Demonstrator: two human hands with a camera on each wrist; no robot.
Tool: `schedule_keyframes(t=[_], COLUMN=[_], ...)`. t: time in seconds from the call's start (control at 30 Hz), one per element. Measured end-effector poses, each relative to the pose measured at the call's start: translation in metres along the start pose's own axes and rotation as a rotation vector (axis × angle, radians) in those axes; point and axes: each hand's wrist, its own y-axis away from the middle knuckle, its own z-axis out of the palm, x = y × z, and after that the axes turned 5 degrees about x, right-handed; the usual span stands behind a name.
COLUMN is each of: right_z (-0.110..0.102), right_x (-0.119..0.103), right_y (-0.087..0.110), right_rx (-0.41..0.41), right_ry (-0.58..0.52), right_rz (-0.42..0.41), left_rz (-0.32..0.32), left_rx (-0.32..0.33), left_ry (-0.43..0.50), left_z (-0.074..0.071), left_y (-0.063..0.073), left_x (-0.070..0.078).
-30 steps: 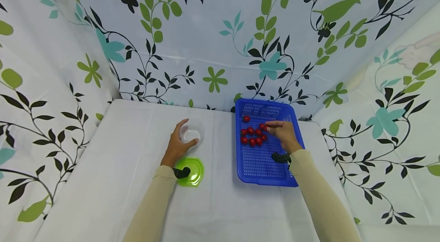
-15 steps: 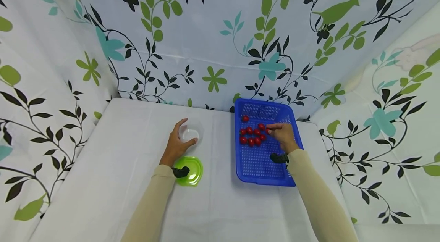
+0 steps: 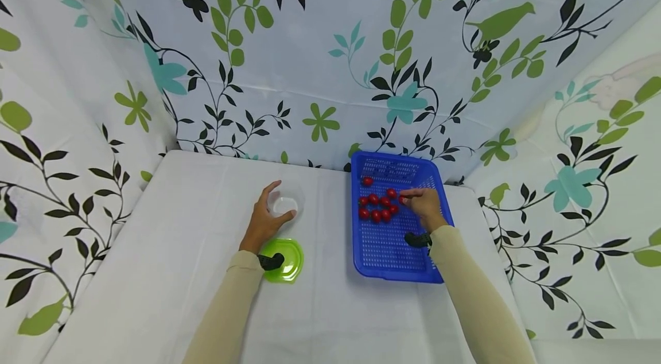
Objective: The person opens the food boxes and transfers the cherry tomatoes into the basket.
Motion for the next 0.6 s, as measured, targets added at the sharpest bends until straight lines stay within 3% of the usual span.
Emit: schedule_keyframes(t=[0.6], right_z=[0.0058], right_x=[0.0055], right_y=[-0.0016], right_rx=[0.003], right_ry=[0.004], right_rz=[0.009], left_rz=[-0.003], left_rx=[-0.004], left_ry=[0.021], left_z=[0.0022], left_y=[0.0000], left_x=[0.0003])
